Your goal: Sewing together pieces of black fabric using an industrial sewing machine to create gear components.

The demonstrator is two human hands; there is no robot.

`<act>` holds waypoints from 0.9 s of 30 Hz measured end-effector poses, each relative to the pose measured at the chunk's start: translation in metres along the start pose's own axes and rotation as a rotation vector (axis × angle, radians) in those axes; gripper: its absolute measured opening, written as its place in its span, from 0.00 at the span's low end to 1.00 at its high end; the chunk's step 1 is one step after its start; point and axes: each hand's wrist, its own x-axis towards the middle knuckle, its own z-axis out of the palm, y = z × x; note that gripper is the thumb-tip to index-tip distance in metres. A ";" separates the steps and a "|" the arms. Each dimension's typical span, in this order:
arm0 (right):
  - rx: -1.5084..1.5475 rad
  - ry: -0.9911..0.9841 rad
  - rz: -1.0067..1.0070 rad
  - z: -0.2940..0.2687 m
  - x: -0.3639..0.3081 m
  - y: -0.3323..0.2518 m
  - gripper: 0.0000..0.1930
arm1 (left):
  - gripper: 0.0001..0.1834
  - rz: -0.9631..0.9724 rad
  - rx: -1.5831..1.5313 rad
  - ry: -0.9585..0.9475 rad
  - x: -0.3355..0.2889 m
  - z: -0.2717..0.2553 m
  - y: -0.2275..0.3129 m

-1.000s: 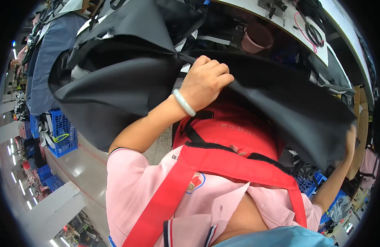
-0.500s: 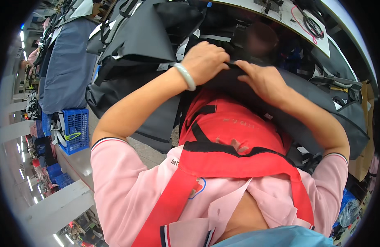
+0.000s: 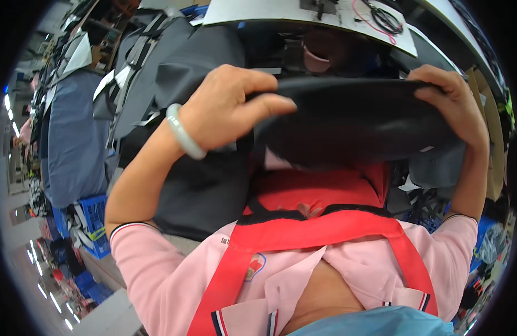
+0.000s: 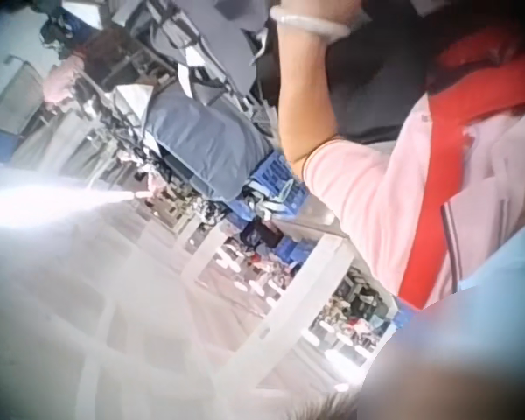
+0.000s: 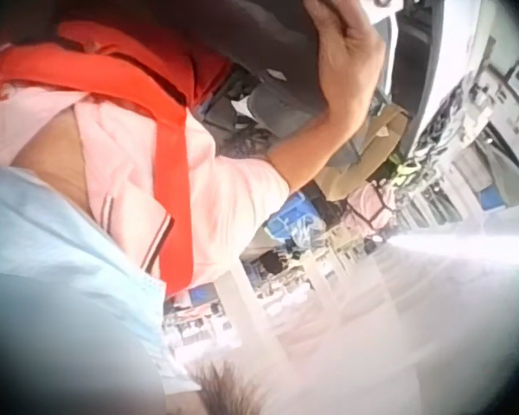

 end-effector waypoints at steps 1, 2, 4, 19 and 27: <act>-0.050 -0.027 0.101 -0.009 -0.001 -0.007 0.08 | 0.18 0.123 0.043 -0.074 0.005 -0.009 0.015; -0.193 0.013 0.072 -0.011 0.004 -0.012 0.10 | 0.18 0.094 0.025 -0.137 0.013 -0.015 0.027; -0.302 0.093 -0.016 0.004 0.019 -0.021 0.12 | 0.18 0.043 -0.065 -0.183 0.037 -0.019 0.042; 0.226 0.281 -0.279 0.057 0.090 0.007 0.07 | 0.13 0.680 0.768 0.486 0.097 -0.012 0.016; 0.111 0.153 -0.209 0.015 0.155 0.046 0.15 | 0.11 -0.005 -0.141 0.097 0.181 -0.042 -0.035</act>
